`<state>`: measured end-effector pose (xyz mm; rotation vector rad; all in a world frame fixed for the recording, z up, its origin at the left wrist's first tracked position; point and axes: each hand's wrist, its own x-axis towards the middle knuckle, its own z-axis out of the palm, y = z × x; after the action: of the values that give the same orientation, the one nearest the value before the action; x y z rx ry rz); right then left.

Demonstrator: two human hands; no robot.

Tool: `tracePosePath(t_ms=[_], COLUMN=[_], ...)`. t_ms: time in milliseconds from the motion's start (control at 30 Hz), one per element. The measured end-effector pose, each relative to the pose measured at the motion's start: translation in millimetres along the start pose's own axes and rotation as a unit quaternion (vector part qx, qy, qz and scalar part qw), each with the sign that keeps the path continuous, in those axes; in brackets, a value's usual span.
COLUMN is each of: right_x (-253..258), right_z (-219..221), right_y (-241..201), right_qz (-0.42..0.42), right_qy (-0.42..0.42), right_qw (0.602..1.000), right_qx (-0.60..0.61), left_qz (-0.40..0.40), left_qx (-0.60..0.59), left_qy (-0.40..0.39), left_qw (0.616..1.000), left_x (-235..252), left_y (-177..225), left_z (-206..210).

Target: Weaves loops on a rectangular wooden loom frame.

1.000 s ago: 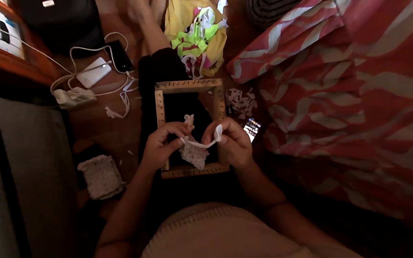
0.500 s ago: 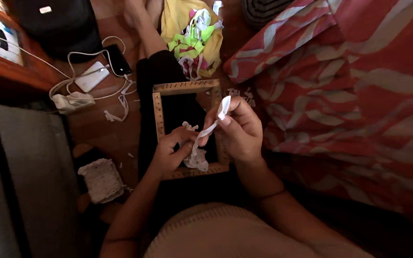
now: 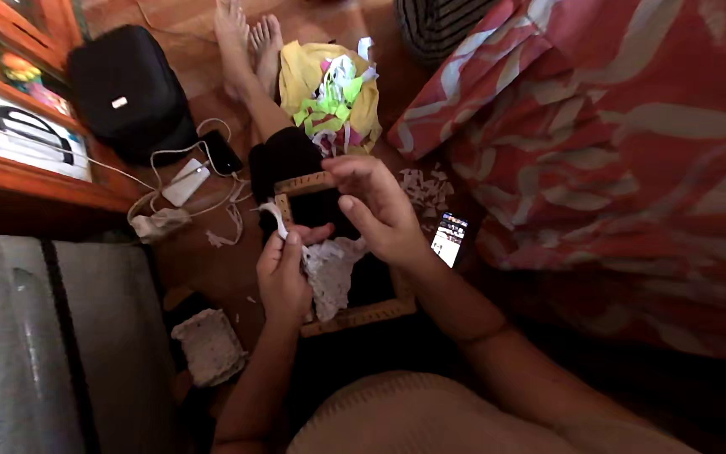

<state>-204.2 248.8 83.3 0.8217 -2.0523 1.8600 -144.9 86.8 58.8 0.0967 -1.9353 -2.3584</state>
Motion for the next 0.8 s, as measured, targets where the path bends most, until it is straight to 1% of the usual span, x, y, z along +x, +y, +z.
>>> tracePosePath(t_ms=[100, 200, 300, 367, 467, 567, 667, 733, 800], right_x=[-24, -54, -70, -72, -69, -62, -54, -50, -49], right_z=[-8, 3, 21, 29, 29, 19, 6, 2, 1], right_y=[13, 20, 23, 22, 19, 9, -1, -3, -3], right_qz=[-0.045, -0.065, -0.045, -0.027, -0.025, -0.008, 0.006, 0.019, 0.033], right_qy=[-0.003, -0.006, -0.007, 0.0, 0.014, -0.006, -0.032, -0.048, -0.06], right_qw=[0.994, 0.967, 0.929, 0.924, 0.942, 0.977, 0.995, 0.998, 0.998], right_qx=[-0.1, -0.247, -0.367, -0.382, -0.334, -0.215, -0.099, -0.039, -0.003], left_qz=[-0.02, -0.031, -0.053, -0.058, -0.038, 0.003, 0.032, 0.05, 0.064], left_qx=[-0.05, -0.067, -0.083, -0.091, -0.074, 0.006, 0.077, 0.075, 0.057], left_qy=[0.008, 0.018, 0.025, 0.023, 0.018, 0.004, 0.001, -0.003, -0.007], left_qw=[0.999, 0.997, 0.995, 0.994, 0.996, 1.0, 0.997, 0.996, 0.996], left_x=[4, 6, 4, 4, 5, 6, 4, 2, 0], left_y=[0, 0, 2, 0, -3, -9, -12, -11, -9], left_z=[-4, -4, 0, 2, -1, -8, -11, -11, -10])
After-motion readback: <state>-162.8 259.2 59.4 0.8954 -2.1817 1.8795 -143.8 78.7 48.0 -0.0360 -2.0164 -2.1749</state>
